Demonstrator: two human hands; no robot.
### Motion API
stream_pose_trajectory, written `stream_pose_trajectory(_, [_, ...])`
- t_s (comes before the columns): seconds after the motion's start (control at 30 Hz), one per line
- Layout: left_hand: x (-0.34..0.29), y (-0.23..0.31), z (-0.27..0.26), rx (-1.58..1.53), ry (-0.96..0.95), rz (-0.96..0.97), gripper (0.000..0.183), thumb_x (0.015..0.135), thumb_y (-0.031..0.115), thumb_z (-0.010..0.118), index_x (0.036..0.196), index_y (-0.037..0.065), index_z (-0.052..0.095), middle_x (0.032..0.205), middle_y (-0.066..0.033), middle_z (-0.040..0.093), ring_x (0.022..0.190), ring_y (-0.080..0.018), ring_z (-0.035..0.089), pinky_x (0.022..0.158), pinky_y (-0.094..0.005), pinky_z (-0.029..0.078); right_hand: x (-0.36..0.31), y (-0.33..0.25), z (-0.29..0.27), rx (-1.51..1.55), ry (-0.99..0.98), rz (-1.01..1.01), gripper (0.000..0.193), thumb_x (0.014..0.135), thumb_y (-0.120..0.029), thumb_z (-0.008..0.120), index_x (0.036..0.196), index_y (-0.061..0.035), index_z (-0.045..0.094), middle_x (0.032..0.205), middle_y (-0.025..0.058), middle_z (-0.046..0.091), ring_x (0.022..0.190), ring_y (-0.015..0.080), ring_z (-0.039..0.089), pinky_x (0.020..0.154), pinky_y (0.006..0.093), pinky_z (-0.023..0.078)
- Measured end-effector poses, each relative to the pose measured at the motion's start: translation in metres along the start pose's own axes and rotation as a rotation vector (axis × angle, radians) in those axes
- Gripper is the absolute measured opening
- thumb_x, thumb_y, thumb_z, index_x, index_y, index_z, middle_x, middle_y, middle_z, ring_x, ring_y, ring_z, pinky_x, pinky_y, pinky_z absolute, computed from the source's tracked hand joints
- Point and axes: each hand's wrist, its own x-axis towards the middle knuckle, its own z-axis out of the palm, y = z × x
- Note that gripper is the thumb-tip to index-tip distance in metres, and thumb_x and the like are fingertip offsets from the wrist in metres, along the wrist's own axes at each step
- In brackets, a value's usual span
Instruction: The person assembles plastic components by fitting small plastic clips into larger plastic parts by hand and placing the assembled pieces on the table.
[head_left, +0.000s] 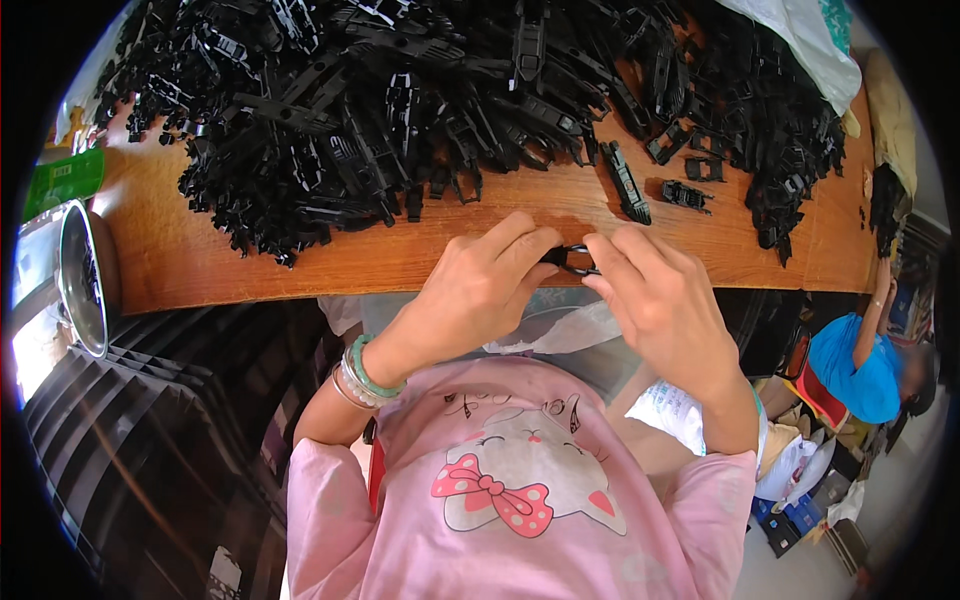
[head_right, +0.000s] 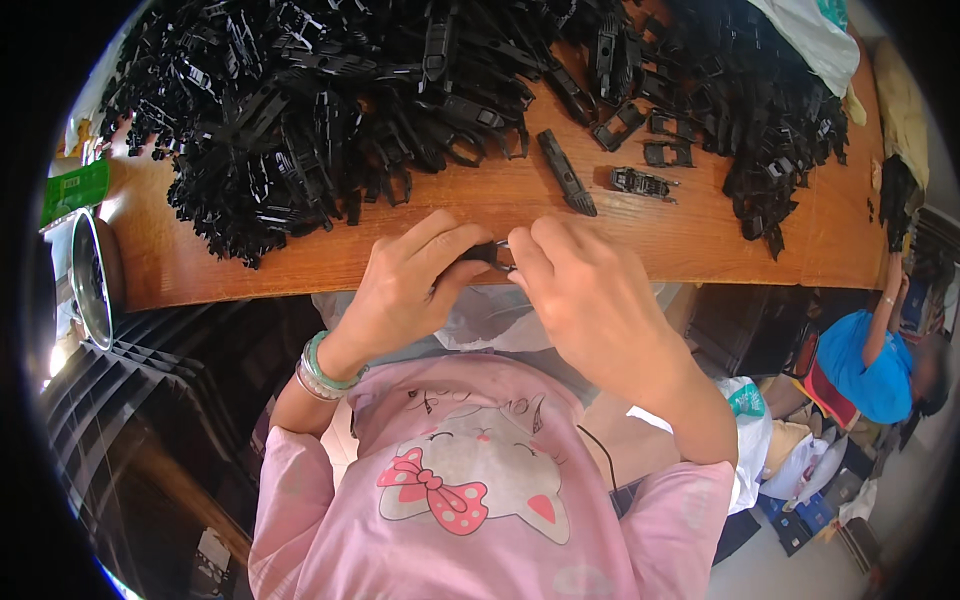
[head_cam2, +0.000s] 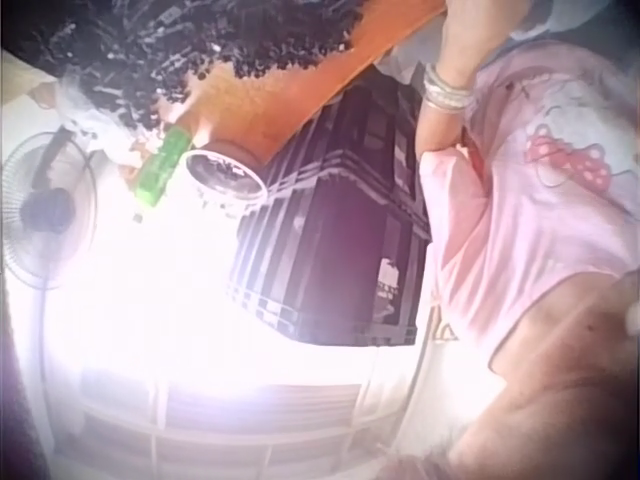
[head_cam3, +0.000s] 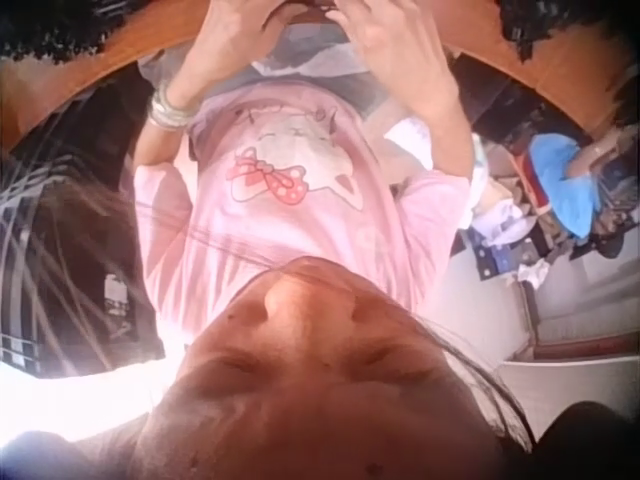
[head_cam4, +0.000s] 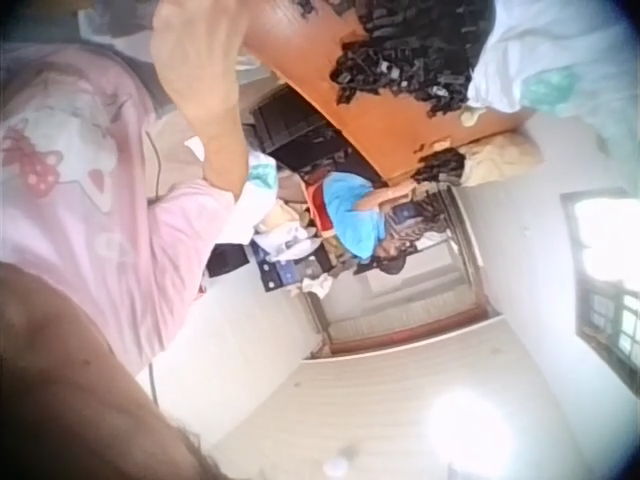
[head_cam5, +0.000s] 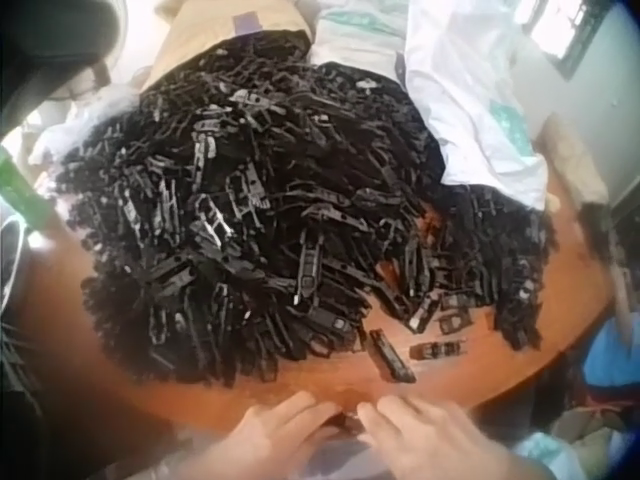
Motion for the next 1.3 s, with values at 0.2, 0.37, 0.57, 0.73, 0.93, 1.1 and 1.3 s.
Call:
stream_pose_trajectory(0.2, [-0.001,0.002,0.001,0.008,0.011,-0.037,0.03,0.076,0.0,0.067,0.105,-0.001,0.057,0.088,-0.0121,0.055,0.058,-0.0303,0.056,0.051,-0.0362,0.047,-0.018,0.016,0.025,0.327,0.229,0.115,0.033,0.073,-0.001,0.069,0.105,0.002,0.061,0.085,0.0123,0.057,0.072,0.0271,0.057,0.064,0.0363,0.045])
stream_pose_trajectory(0.37, [-0.006,0.027,-0.007,-0.255,0.008,-0.312,0.023,0.082,0.01,0.069,0.099,-0.002,0.061,0.081,-0.0084,0.056,0.057,-0.0151,0.056,0.049,-0.0286,0.044,-0.039,0.013,0.04,0.553,0.353,0.144,0.036,0.072,0.001,0.07,0.108,0.0003,0.064,0.085,0.011,0.059,0.07,0.0249,0.055,0.063,0.0346,0.044])
stream_pose_trajectory(0.57, [-0.015,0.037,-0.008,-0.931,-0.215,-0.64,0.022,0.089,0.017,0.067,0.092,-0.004,0.064,0.07,-0.0044,0.06,0.051,-0.0058,0.053,0.045,-0.0219,0.04,-0.038,0.006,0.041,0.474,0.385,-0.056,0.04,0.069,0.0,0.07,0.109,-0.0015,0.065,0.084,0.0084,0.059,0.07,0.0235,0.054,0.061,0.0342,0.042])
stream_pose_trajectory(0.73, [-0.015,0.044,-0.004,-0.953,-0.245,-0.704,0.02,0.09,0.015,0.064,0.087,-0.005,0.065,0.058,-0.0035,0.058,0.048,-0.0069,0.053,0.044,-0.0212,0.042,-0.042,-0.001,0.032,0.248,0.343,-0.135,0.041,0.068,-0.002,0.067,0.109,-0.0002,0.064,0.082,0.0083,0.057,0.067,0.0225,0.051,0.061,0.0349,0.039])
stream_pose_trajectory(0.93, [-0.019,0.048,0.007,-0.761,-0.174,-0.746,0.011,0.086,0.006,0.065,0.081,-0.004,0.064,0.063,-0.0039,0.059,0.049,-0.0098,0.055,0.042,-0.024,0.042,-0.055,-0.004,0.037,0.151,0.313,-0.071,0.039,0.07,-0.002,0.066,0.109,0.0004,0.063,0.086,0.0095,0.057,0.071,0.0244,0.053,0.064,0.0351,0.04])
stream_pose_trajectory(1.1, [-0.016,0.013,-0.016,0.513,0.45,-0.2,0.008,0.083,0.002,0.063,0.091,0.002,0.062,0.072,-0.0086,0.056,0.051,-0.022,0.056,0.045,-0.0305,0.042,-0.076,0.044,0.05,0.091,0.466,0.347,0.034,0.077,-0.007,0.07,0.11,-0.0033,0.064,0.097,0.0103,0.061,0.089,0.0272,0.057,0.077,0.0369,0.043])
stream_pose_trajectory(1.3, [-0.017,0.008,-0.028,0.892,0.396,-0.188,0.012,0.082,0.003,0.062,0.094,0.001,0.06,0.072,-0.0071,0.053,0.05,-0.0206,0.056,0.043,-0.0301,0.04,-0.051,0.056,0.047,-0.278,0.774,0.414,0.028,0.078,-0.006,0.07,0.106,-0.0042,0.066,0.099,0.0083,0.061,0.09,0.0267,0.056,0.084,0.0375,0.04])
